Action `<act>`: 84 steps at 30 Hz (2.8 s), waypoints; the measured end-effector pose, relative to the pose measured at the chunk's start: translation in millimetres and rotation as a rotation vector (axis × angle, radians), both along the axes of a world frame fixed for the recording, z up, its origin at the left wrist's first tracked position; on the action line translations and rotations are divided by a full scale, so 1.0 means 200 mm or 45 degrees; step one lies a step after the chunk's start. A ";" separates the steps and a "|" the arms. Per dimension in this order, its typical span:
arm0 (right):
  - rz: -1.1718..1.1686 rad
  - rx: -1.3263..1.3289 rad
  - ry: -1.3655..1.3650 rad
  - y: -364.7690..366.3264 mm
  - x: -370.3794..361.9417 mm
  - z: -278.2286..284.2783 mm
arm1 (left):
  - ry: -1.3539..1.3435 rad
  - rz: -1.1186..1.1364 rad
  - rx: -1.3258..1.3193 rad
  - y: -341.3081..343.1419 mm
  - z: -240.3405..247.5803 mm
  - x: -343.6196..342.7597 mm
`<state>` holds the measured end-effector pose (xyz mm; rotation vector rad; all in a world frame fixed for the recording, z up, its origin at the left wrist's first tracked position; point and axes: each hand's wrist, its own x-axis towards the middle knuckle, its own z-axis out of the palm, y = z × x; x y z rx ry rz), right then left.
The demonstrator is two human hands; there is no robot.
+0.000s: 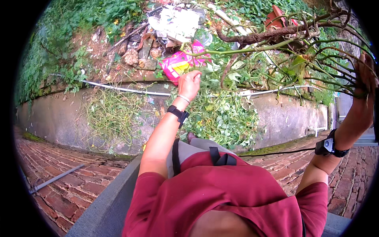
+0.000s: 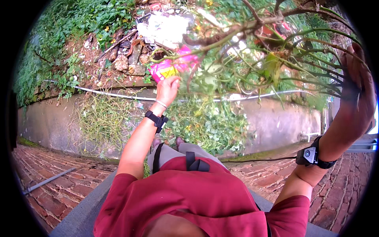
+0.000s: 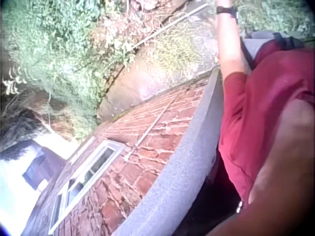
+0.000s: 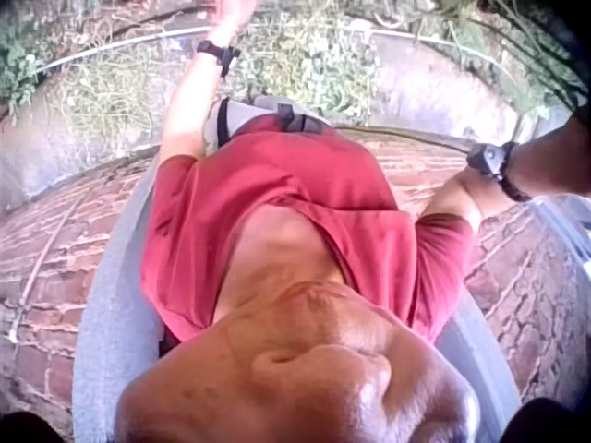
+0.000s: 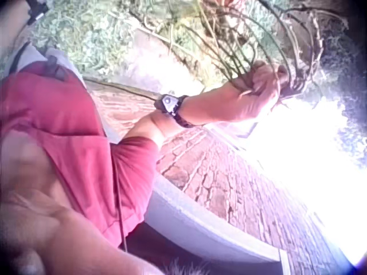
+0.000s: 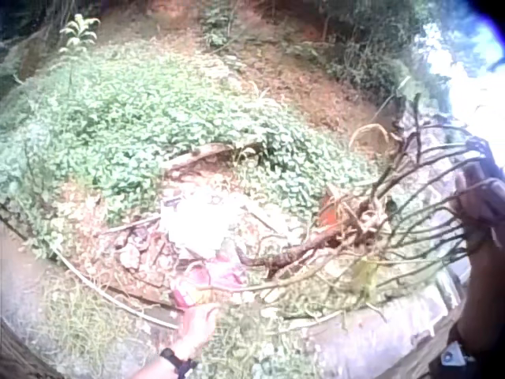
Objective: The person strips leaves from various plant stems by hand and places the gathered leaves onto a pile on their lap.
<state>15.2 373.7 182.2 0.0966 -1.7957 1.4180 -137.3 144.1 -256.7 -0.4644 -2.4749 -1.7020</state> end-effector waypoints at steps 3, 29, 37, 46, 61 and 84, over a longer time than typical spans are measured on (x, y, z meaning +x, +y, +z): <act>0.368 0.120 -0.043 0.08 0.06 0.08 | 0.256 -0.550 0.231 0.25 0.07 0.08; 0.167 1.214 -1.166 0.31 -0.14 -1.55 | -1.313 -0.721 1.072 -0.18 0.25 0.28; 0.688 -0.529 -1.390 -0.22 -0.09 -2.20 | -1.470 -0.408 0.658 0.03 0.05 0.43; 0.654 -0.743 -1.590 0.16 -0.03 -2.09 | -0.853 -0.264 -0.305 -0.08 0.01 0.34; 0.623 -0.645 -1.389 0.03 -0.09 -2.08 | -0.854 -0.155 0.326 0.13 0.22 0.51; 0.782 -0.651 -1.196 0.19 -0.08 -2.02 | -0.591 -0.625 -0.071 0.22 0.17 0.47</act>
